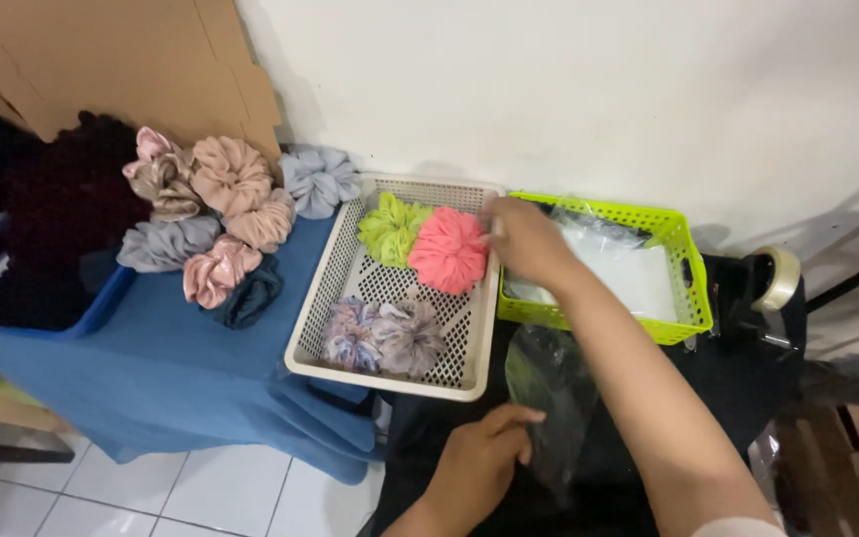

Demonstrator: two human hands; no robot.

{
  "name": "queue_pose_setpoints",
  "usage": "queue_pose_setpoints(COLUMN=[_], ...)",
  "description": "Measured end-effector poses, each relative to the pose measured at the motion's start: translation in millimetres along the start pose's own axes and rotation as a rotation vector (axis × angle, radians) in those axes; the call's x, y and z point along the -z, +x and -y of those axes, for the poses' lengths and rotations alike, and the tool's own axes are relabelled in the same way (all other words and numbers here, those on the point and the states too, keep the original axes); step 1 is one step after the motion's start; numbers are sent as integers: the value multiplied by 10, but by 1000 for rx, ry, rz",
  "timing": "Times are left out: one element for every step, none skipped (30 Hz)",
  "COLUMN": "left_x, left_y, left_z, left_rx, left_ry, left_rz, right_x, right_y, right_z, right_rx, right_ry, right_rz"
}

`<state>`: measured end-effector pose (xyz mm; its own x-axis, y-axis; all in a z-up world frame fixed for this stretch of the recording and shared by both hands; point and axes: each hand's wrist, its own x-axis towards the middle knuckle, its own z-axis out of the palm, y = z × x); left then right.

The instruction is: The person places fabric scrunchies into individual plastic bags and seals them using a tape dispenser.

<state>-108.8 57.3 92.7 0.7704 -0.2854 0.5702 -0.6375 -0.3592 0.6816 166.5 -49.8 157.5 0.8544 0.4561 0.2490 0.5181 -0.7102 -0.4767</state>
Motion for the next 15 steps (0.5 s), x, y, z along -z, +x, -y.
queue_pose_setpoints(left_x=[-9, -16, -29, -18, -7, 5, 3, 0, -12, 11, 31, 49, 23, -4, -31], left_y=[-13, -25, -39, -38, -38, -42, -37, -33, -39, -38, -27, -17, -18, -21, -20], left_z=[16, 35, 52, 60, 69, 81, 84, 92, 91, 69, 50, 29, 50, 69, 86], left_rx=[-4, -2, 1, -2, -28, -55, -52, -104, -155, -151, -141, -130, -133, -87, -40], left_ry=[3, 6, 9, 12, 33, 55, 58, 122, 183, 182, 134, 85, 83, 82, 83], left_rz=[2, 51, 97, 97, 184, 270, 265, 311, 359, 357, 338, 320, 319, 276, 229], right_x=[-1, -2, -3, -215, -430, -648, -647, -649, -654, -747, -820, -892, -719, -546, -374], right_y=[42, 86, 129, 260, 400, 542, 536, 531, 503, 532, 557, 579, 525, 468, 421], right_z=[179, 358, 538, 372, 212, 55, 81, 104, 115, 7, -116, -240, -168, -93, -9], right_rx=[1, -1, -1, 1, 86, 170, 176, 174, 168, 170, 290, 411, 409, 439, 470], right_ry=[1, -7, -17, -17, -174, -331, -332, -373, -413, -412, -532, -651, -654, -519, -383], right_rz=[-5, 145, 297, 294, 341, 386, 388, 354, 322, 326, 225, 122, 123, 54, -14])
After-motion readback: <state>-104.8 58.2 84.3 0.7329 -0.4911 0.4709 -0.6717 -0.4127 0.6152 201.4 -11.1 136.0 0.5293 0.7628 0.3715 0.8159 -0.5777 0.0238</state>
